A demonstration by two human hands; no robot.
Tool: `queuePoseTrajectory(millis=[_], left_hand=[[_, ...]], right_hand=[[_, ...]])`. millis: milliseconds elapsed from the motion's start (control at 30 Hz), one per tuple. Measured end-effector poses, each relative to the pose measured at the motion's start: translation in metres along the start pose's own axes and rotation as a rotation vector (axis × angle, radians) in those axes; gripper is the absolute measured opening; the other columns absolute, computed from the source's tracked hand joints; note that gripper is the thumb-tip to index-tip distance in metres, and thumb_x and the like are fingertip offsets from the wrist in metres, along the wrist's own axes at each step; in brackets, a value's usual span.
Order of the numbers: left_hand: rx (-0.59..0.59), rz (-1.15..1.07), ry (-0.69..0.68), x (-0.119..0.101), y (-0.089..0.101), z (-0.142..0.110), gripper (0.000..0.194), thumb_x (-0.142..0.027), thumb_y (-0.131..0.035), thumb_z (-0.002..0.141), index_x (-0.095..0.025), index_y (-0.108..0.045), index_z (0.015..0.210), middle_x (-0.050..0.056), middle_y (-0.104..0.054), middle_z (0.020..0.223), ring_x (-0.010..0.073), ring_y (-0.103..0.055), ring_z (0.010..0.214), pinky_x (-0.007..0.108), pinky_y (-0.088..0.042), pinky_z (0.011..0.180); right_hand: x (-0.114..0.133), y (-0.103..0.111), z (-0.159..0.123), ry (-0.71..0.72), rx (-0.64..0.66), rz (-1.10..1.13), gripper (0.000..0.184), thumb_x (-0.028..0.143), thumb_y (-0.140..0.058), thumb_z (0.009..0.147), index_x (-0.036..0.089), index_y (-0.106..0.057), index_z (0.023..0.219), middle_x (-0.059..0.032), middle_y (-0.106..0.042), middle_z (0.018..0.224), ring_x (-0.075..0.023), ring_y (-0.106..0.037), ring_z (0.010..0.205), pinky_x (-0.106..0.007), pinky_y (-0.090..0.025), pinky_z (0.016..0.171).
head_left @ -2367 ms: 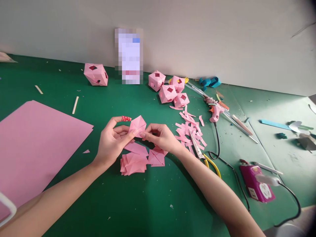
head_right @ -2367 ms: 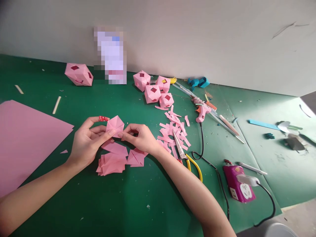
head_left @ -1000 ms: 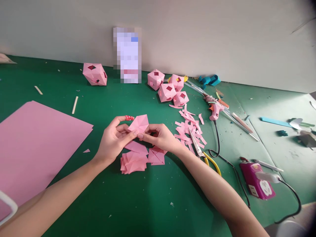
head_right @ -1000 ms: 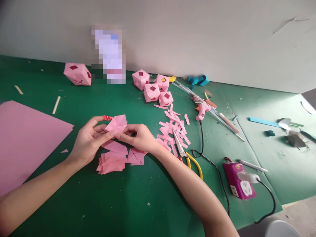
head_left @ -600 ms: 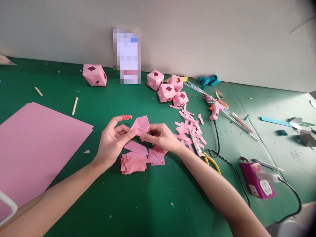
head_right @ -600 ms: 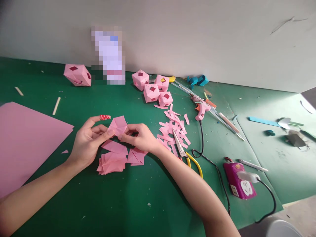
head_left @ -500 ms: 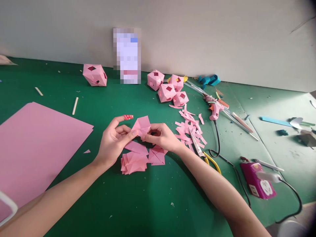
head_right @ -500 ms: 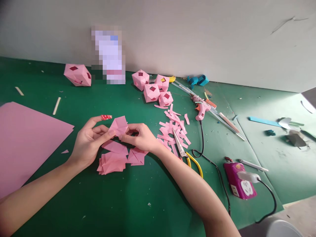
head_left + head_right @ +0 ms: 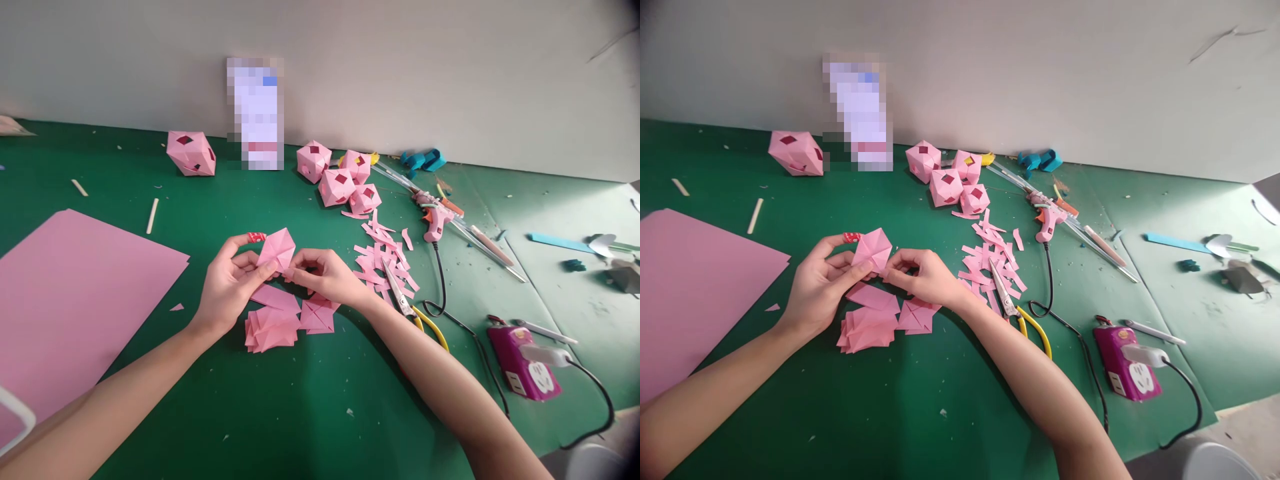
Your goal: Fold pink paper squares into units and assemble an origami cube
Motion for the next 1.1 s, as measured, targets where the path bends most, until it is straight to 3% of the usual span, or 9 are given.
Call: queuePoseTrajectory(millis=[200,567,733,933,1100], left_hand=[[0.029,0.013,0.008,0.0004,-0.0046,-0.0009,0.057,-0.035,-0.083,0.075,-0.021,-0.056,0.124,0.006,-0.076,0.096,0.0214,-0.074,0.088,0.033,-0.061,0.079],[-0.016,-0.013,0.008,0.0049,0.0015,0.0005,0.056,-0.035,-0.085,0.073,-0.021,-0.055,0.118,0.006,-0.077,0.093,0.0228,-0.076,0.079,0.038,-0.063,0.079],[-0.014,0.002,0.007,0.0044,-0.0004,-0.0004,0.056,-0.035,-0.085,0.073,-0.02,-0.056,0.118,0.006,-0.077,0.094,0.0235,-0.076,0.086,0.036,-0.062,0.08],[0.011,-0.014,-0.035,-0.003,-0.0036,-0.0019,0.057,-0.037,-0.084,0.073,-0.021,-0.057,0.122,0.007,-0.075,0.102,0.0231,-0.073,0.097,0.034,-0.06,0.085],[-0.045,0.015,-0.001,0.0017,0.0039,0.0001,0.05,-0.036,-0.083,0.075,-0.021,-0.059,0.117,0.004,-0.074,0.091,0.0181,-0.072,0.079,0.03,-0.059,0.076]], right_hand=[[-0.0011,0.0,0.0002,0.014,-0.013,-0.041,0.028,0.042,-0.07,0.085,0.016,-0.064,0.079,-0.0005,-0.064,0.075,-0.0105,-0.054,0.066,-0.023,-0.042,0.06],[-0.0049,-0.0007,-0.0019,-0.071,-0.006,0.011,0.027,0.042,-0.062,0.091,0.016,-0.066,0.087,-0.0044,-0.07,0.084,-0.0136,-0.061,0.074,-0.022,-0.048,0.055],[0.0012,0.0001,-0.001,0.02,-0.026,-0.055,0.029,0.044,-0.072,0.084,0.016,-0.067,0.082,-0.0017,-0.067,0.078,-0.0109,-0.056,0.068,-0.024,-0.045,0.06],[0.0023,0.0025,-0.001,0.029,-0.06,-0.037,0.02,0.034,-0.07,0.084,0.016,-0.063,0.077,-0.0007,-0.065,0.076,-0.0103,-0.054,0.067,-0.024,-0.045,0.061],[0.0012,-0.0001,-0.0018,0.041,-0.064,-0.107,0.016,0.028,-0.07,0.083,0.016,-0.063,0.075,0.0002,-0.064,0.073,-0.0101,-0.056,0.068,-0.023,-0.046,0.063]])
Point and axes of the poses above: each hand's wrist, its own z-axis towards the middle knuckle, its own y-axis out of the back of the hand, x = y × z, the point moved 8 cm from there along z, towards the middle knuckle
